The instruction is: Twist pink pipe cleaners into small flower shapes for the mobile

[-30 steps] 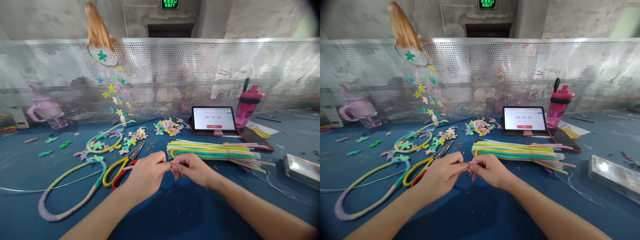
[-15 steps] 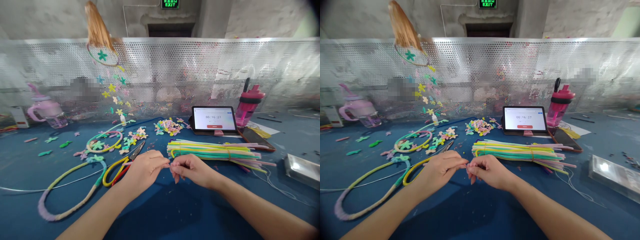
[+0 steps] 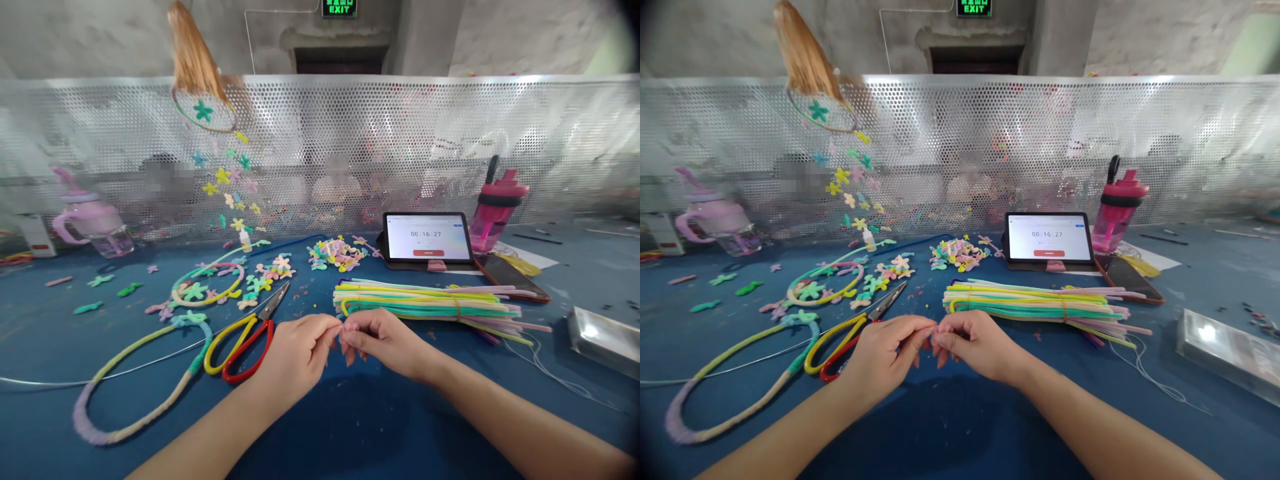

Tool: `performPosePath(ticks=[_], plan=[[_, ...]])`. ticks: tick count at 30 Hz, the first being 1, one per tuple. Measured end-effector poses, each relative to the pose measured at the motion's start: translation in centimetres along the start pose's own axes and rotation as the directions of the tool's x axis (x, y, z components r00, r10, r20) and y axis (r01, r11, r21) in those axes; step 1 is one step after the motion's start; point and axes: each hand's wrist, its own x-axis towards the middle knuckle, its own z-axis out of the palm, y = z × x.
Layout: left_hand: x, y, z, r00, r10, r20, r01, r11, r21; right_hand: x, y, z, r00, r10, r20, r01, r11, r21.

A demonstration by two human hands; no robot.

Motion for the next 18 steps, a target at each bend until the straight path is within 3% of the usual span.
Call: performPosePath(ticks=[7,18], plan=[[-0.4,0.4,1.3,0.985,-0.172,0.008,0.166,0.941,-0.294,0.1,0.3,0.0,0.997,-0.066,-0.036,0.065,0.998,-0.026],[-0.6,0.6,1.3,0.939,-0.311,0.150,0.345,0.825,-0.447,0.0,0.1,-0.2,0.990,-0.128,-0.050,0.125,0.990,-0.069]])
